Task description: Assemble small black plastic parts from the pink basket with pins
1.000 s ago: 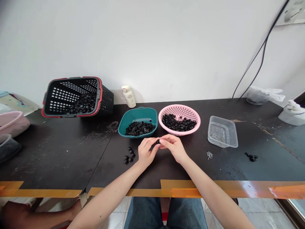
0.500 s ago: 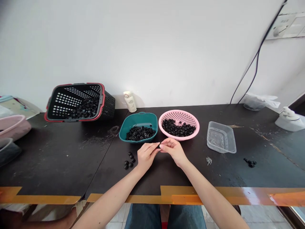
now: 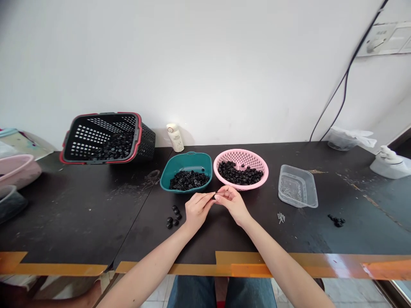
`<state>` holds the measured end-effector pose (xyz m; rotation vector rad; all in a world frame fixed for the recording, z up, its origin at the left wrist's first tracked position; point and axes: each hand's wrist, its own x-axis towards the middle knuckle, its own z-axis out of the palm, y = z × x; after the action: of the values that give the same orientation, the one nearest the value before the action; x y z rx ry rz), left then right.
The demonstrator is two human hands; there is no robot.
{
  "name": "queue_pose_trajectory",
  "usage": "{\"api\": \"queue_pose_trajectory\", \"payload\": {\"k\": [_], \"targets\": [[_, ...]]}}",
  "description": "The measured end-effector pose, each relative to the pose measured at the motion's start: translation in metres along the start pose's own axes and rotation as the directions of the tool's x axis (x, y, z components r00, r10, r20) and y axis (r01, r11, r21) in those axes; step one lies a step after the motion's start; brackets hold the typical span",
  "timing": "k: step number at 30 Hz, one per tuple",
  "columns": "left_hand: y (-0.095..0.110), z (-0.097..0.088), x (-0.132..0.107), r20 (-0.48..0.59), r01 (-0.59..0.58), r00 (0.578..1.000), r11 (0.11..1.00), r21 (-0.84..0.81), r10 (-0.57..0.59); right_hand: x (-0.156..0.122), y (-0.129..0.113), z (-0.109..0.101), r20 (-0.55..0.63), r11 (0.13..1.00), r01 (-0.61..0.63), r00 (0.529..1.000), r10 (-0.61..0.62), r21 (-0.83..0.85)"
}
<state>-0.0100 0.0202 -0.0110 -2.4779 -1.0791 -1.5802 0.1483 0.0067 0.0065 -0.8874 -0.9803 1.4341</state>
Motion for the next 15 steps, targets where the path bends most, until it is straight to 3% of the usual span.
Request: {"api": "queue_pose_trajectory", "payload": {"k": [6,15], "targets": [[-0.0021,0.0004,-0.0013,0.009,-0.026,1.0,1.0,0.009,0.026,0.0005,-0.0076,-0.0076,0.169,0.992,-0.122,0.979,0.116,0.024],[-0.0032,0.0012,-0.0004,-0.014,-0.026,1.0,0.999,-0.04,0.025,-0.0013,-0.0036,-0.0015,0.11,0.997,0.069,0.992,-0.066,-0.029]]}}
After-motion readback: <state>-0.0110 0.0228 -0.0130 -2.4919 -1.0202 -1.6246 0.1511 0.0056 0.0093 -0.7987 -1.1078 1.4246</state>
